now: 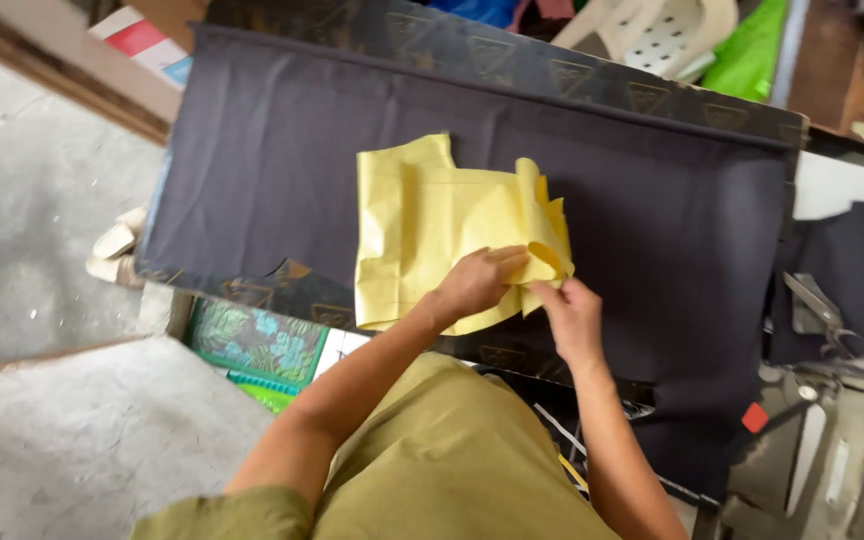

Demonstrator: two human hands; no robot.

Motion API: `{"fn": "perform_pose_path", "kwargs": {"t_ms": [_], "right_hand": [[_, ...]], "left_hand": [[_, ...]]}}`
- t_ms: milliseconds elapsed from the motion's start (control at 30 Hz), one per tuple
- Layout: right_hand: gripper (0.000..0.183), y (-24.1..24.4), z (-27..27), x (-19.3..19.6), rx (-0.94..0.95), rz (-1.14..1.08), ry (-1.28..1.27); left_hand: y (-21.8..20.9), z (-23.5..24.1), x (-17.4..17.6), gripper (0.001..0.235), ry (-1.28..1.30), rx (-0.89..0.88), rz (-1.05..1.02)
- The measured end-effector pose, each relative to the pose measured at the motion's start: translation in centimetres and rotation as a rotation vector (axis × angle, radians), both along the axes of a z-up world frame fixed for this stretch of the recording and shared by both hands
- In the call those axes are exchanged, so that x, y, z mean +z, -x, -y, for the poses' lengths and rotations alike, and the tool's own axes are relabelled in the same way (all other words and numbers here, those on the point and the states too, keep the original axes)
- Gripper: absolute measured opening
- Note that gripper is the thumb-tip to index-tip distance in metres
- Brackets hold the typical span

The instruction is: Marking fabric with chalk using a pattern and cutting it out with scissors.

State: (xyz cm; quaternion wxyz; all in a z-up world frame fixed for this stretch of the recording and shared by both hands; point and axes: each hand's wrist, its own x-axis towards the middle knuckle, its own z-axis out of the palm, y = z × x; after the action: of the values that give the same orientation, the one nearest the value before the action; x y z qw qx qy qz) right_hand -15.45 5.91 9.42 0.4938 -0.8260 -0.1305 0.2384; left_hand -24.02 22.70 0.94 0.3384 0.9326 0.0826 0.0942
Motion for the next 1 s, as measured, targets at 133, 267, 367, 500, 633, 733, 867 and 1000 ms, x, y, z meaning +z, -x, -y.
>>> {"fn": "perform_pose_path", "kwargs": {"t_ms": [133,267,367,500,633,733,867,1000], "right_hand": [[0.027,0.3,-0.9,1.9,-0.121,-0.041,-0.075],[0.025,-6.7,5.6,-7.9,-0.225,-0.057,-0.136],[0.022,-9.3,9.4,-8.4,-0.303,0.008,-0.070],[0.019,-14.3,16.5,-14.4,-0.392,0.033,0.129],[0.020,-15.9,18.5,-17.7,-0.433,0.043,0.279],[0.020,-16.1,19.2,-19.8,-0.469,0.092,0.392],[0.019,-15.8,19.3,-20.1,-0.432,0.136,0.498],[0.022,-13.8,18.0,-16.6,-0.351,0.257,0.562]], "left_hand": [[1.3,-4.8,4.0,0.041,0.029,0.090,0.121],[5.6,-12.9,7.4,0.036,0.618,0.320,0.328],[11.4,-21.7,4.7,0.018,0.750,1.012,0.584],[20.1,-30.2,-6.8,0.018,1.016,1.371,0.800],[24.8,-31.4,-14.6,0.045,1.039,1.701,0.649],[26.7,-31.8,-18.8,0.040,0.741,1.788,0.291],[26.5,-30.3,-13.3,0.031,0.405,1.678,-0.011],[25.4,-28.6,-8.1,0.045,0.024,1.562,-0.183]]}}
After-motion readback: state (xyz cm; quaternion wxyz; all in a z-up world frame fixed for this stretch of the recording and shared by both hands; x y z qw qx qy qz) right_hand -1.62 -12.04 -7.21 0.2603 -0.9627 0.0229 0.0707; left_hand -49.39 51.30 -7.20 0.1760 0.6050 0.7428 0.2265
